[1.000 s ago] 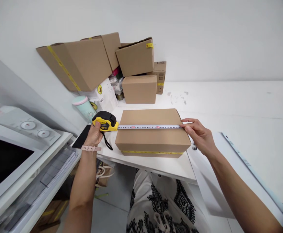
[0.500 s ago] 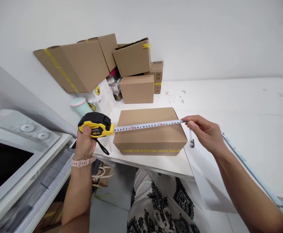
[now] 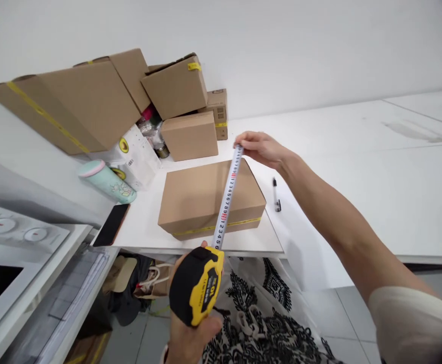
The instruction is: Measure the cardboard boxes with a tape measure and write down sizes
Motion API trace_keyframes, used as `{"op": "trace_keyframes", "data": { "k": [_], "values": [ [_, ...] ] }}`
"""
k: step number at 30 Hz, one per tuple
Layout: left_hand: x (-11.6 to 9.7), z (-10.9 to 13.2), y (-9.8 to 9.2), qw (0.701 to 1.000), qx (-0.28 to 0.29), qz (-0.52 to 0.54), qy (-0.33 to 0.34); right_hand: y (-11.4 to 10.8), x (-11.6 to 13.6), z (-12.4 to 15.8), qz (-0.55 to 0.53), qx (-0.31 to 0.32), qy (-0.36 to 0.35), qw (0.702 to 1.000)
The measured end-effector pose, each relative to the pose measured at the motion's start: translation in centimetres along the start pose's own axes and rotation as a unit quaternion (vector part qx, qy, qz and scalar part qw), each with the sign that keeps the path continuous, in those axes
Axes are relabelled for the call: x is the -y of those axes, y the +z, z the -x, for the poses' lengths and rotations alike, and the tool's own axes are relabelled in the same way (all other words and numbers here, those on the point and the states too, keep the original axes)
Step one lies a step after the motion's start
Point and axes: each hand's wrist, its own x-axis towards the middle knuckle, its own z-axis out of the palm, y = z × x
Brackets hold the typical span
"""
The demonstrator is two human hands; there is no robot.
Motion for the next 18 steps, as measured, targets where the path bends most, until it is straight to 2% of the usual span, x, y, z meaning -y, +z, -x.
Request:
{"op": "trace_keyframes", "data": {
  "k": [4,8,10,12,15,18],
  "values": [
    [1.1,1.3,2.3,0.999,0.041,-0.03,-0.018,2.2,-1.7,-3.8,-0.03,0.094,0.072,0.992],
    [1.5,0.8,5.7,0.999,-0.008,-0.019,0.031,3.8,-3.0,-6.2,-0.041,0.16,0.07,0.984],
    [1.4,0.2,7.0,0.998,-0.033,0.002,0.051,4.1,-3.3,-6.7,-0.025,0.167,0.063,0.984],
    [1.1,-0.2,7.8,0.998,-0.044,0.004,0.043,4.2,-3.5,-6.8,0.005,0.157,0.064,0.986],
    [0.7,-0.5,8.2,0.999,-0.037,-0.012,-0.001,4.2,-3.6,-6.6,0.049,0.135,0.069,0.987],
    [0.8,-0.2,8.1,0.999,-0.039,-0.016,-0.003,4.2,-3.8,-6.3,0.071,0.122,0.098,0.985]
  ]
}}
